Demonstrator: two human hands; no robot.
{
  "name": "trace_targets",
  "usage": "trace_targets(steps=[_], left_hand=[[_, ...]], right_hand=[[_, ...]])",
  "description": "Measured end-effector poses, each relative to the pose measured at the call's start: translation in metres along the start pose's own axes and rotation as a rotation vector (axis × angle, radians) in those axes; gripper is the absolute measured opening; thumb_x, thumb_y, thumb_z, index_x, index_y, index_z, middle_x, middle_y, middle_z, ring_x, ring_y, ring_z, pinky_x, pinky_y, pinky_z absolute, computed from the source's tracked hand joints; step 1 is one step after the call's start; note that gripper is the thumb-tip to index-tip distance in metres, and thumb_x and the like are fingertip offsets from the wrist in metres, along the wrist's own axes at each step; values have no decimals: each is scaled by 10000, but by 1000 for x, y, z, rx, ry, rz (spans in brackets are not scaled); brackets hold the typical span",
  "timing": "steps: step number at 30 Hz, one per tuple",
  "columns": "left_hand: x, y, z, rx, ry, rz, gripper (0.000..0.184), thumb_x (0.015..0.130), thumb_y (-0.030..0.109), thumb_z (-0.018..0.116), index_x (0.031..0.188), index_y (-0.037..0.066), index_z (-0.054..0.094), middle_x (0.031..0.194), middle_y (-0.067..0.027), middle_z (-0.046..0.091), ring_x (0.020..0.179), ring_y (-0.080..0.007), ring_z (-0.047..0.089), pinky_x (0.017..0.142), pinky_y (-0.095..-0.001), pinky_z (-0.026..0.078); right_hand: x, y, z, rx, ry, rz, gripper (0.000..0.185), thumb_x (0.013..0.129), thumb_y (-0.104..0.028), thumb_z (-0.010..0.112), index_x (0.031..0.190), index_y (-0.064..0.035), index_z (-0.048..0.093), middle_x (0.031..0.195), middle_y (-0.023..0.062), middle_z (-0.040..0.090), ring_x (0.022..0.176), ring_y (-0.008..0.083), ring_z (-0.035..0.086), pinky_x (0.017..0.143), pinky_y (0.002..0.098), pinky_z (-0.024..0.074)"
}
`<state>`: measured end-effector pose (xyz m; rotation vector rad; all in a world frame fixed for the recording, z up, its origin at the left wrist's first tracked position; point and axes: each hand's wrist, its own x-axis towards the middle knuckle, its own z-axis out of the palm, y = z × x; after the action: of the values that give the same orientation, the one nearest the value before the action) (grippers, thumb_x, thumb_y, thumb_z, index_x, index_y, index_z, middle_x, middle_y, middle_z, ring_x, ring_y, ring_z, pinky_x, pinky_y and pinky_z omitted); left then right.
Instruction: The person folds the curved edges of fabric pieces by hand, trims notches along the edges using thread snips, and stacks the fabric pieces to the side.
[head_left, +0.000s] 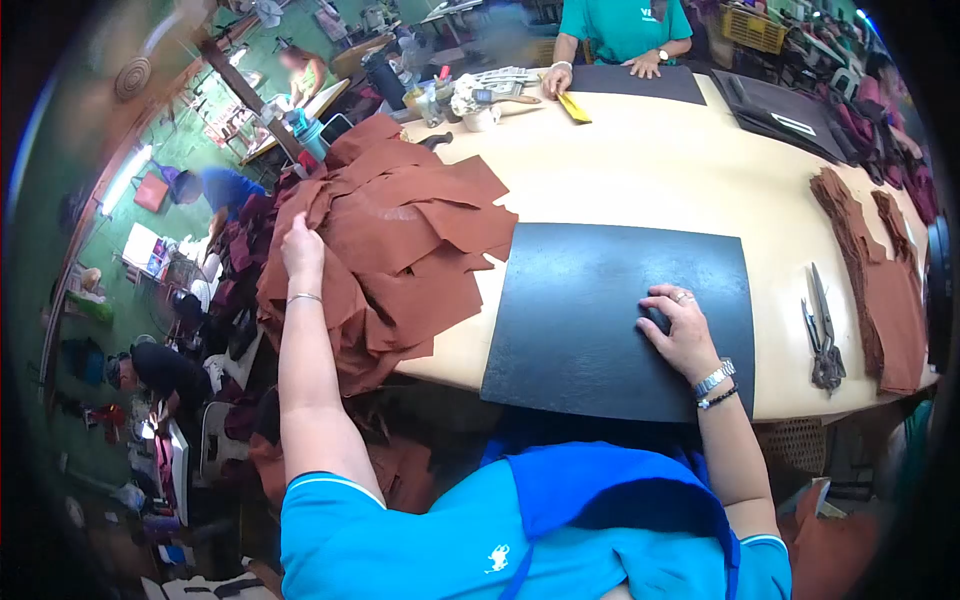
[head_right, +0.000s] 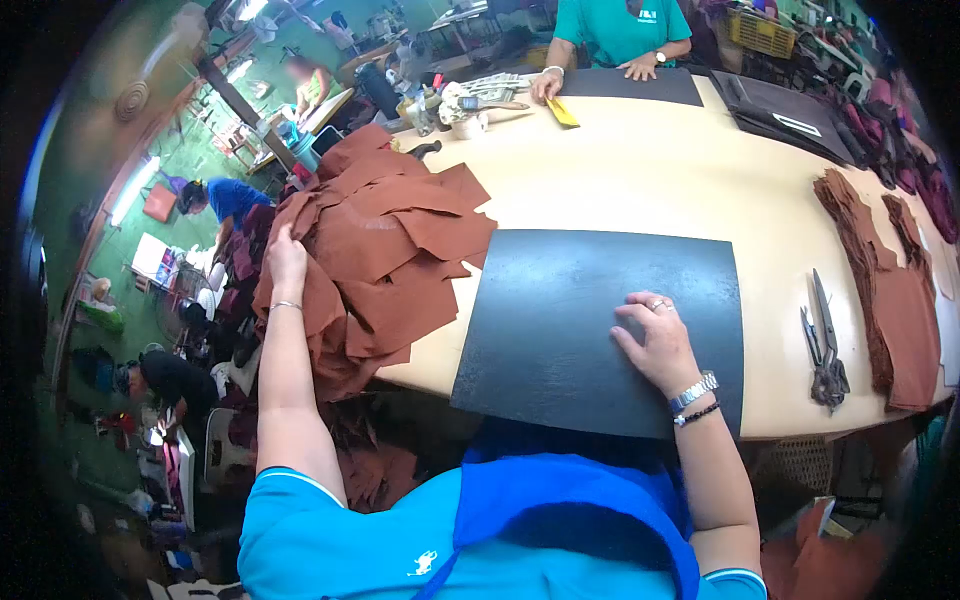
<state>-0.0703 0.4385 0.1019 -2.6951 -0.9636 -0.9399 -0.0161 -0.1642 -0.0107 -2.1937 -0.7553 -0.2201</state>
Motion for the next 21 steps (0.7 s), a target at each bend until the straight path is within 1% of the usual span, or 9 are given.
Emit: trace_targets(steps=[6, 7, 9, 11, 12, 13, 16, 19, 21], left_hand=[[21, 99, -63, -494, 268, 314, 423, 878, 7, 475, 1279, 51, 603, 1150, -218, 669, 1029, -381, 659, 885, -463, 519], [20, 109, -58, -454, 315, 433, 399, 900, 48, 485, 1279, 63, 606, 1208, -192, 655, 1075, -348, 650, 903, -435, 527], [22, 102, -8, -220, 153, 488, 388, 932, 133, 501, 1307, 79, 587, 1237, -169, 646, 1088, -346, 647, 915, -433, 531], [11, 100, 26, -70, -235, 319, 468, 947, 243, 523, 1392, 100, 506, 1304, -171, 605, 1118, -364, 632, 937, -461, 520], [5, 99, 43, -96, -266, 275, 591, 936, 307, 555, 1472, 115, 398, 1407, -179, 525, 1160, -386, 607, 950, -493, 507], [-6, 110, 37, -157, -238, 239, 701, 917, 428, 599, 1505, 137, 350, 1493, -173, 442, 1275, -361, 533, 1007, -539, 460], [-42, 149, 3, -123, -1, 295, 805, 880, 598, 613, 1508, 163, 360, 1548, -156, 378, 1395, -315, 416, 1087, -635, 323], [-91, 166, -18, -459, 113, 470, 552, 843, 435, 722, 1284, 125, 601, 1407, -135, 529, 1312, -324, 487, 1042, -520, 401], [-136, 173, -25, -576, 47, 550, 457, 806, 369, 751, 1172, 119, 642, 1264, -112, 598, 1260, -288, 519, 996, -486, 410]], right_hand=[[0, 2, 0, -17, 3, -7, 249, 811, -172, 765, 1022, -58, 700, 1180, 135, 642, 1153, 317, 573, 986, 410, 481], [0, 1, -1, -15, 5, -5, 247, 813, -174, 764, 1021, -57, 701, 1178, 134, 643, 1153, 318, 573, 987, 410, 481], [1, 1, -1, -10, 13, -17, 233, 821, -179, 760, 1011, -56, 704, 1171, 135, 647, 1151, 323, 577, 990, 412, 480], [1, 2, 0, -29, 3, -11, 226, 824, -180, 759, 1006, -57, 706, 1178, 138, 649, 1145, 324, 582, 989, 411, 482], [1, 3, 0, -31, -13, -9, 228, 825, -184, 761, 1007, -59, 708, 1187, 142, 648, 1147, 323, 582, 988, 410, 483], [1, 3, 0, -23, -18, -7, 234, 824, -188, 762, 1011, -58, 708, 1190, 140, 650, 1157, 320, 576, 994, 406, 481], [0, 2, 0, -20, -22, -1, 246, 825, -189, 761, 1027, -59, 709, 1205, 138, 643, 1181, 318, 560, 1004, 409, 475], [0, 3, 1, -21, -34, -1, 257, 826, -191, 760, 1042, -62, 710, 1218, 138, 635, 1193, 322, 550, 1009, 413, 470], [1, 1, -1, -16, -45, 7, 264, 826, -194, 761, 1051, -64, 710, 1224, 140, 629, 1197, 325, 546, 1011, 415, 468]])
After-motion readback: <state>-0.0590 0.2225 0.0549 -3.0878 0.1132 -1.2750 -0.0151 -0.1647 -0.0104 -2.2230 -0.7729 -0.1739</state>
